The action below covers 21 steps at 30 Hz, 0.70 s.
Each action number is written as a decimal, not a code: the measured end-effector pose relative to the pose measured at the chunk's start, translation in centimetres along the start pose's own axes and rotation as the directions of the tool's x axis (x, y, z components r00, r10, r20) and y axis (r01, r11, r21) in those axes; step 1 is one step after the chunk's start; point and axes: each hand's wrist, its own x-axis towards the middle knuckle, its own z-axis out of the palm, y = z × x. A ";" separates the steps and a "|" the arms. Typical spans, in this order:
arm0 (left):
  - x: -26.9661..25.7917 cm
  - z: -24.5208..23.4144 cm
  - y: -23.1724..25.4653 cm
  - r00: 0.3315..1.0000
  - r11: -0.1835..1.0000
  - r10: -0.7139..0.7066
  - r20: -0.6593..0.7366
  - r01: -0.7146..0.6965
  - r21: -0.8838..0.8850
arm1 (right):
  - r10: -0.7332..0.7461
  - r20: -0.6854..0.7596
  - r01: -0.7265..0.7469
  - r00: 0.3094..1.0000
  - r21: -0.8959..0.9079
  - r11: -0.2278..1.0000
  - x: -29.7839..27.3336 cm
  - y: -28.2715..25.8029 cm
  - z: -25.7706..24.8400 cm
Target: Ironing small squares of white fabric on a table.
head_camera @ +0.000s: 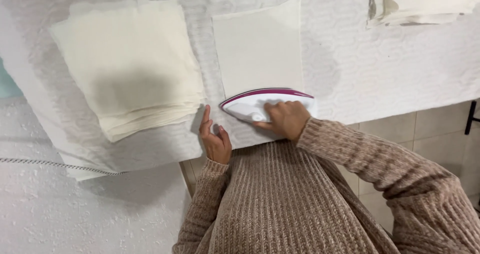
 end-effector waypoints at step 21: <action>29.4 19.3 -0.7 0.779 0.889 0.105 0.619 -0.352 0.292 | 0.441 -0.467 -0.490 0.766 0.020 0.872 -16.0 21.0 0.2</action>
